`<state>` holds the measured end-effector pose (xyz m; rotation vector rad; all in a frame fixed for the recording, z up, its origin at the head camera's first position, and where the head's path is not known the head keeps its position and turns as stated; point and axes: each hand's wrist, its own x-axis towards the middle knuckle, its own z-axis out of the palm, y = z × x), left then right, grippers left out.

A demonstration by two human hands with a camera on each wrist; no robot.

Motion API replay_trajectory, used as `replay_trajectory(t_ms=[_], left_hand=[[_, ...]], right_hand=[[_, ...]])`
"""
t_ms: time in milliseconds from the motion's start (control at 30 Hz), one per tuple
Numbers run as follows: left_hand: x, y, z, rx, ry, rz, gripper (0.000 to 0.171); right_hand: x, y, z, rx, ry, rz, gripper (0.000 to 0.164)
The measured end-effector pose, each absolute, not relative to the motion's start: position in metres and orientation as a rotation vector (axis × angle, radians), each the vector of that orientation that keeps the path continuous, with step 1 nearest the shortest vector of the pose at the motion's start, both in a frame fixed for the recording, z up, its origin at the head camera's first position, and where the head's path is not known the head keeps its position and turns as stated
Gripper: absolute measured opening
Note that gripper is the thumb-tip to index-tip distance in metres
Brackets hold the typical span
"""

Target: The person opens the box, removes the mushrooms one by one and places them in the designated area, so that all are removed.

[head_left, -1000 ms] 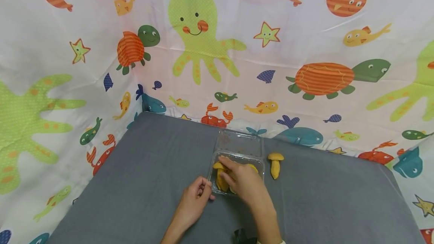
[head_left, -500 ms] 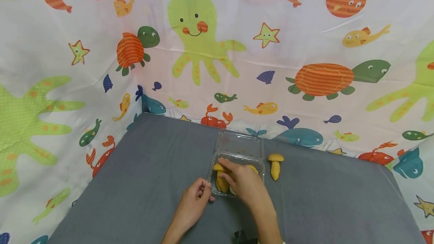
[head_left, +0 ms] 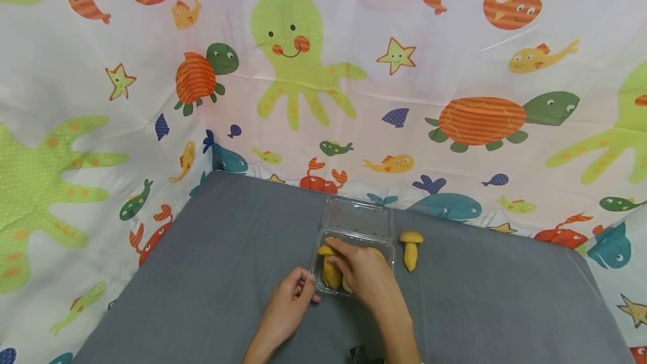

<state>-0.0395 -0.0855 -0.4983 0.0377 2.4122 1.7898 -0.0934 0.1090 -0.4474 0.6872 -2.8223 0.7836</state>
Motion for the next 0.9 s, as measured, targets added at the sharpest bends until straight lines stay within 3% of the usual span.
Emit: replay_trajectory(t_ms=[900], left_hand=[[-0.0382,-0.0834,-0.5003,0.027,2.443,1.778,0.019]], right_hand=[[-0.0889,0.1099,-0.4452,0.709,-2.567,0.82,0.038]])
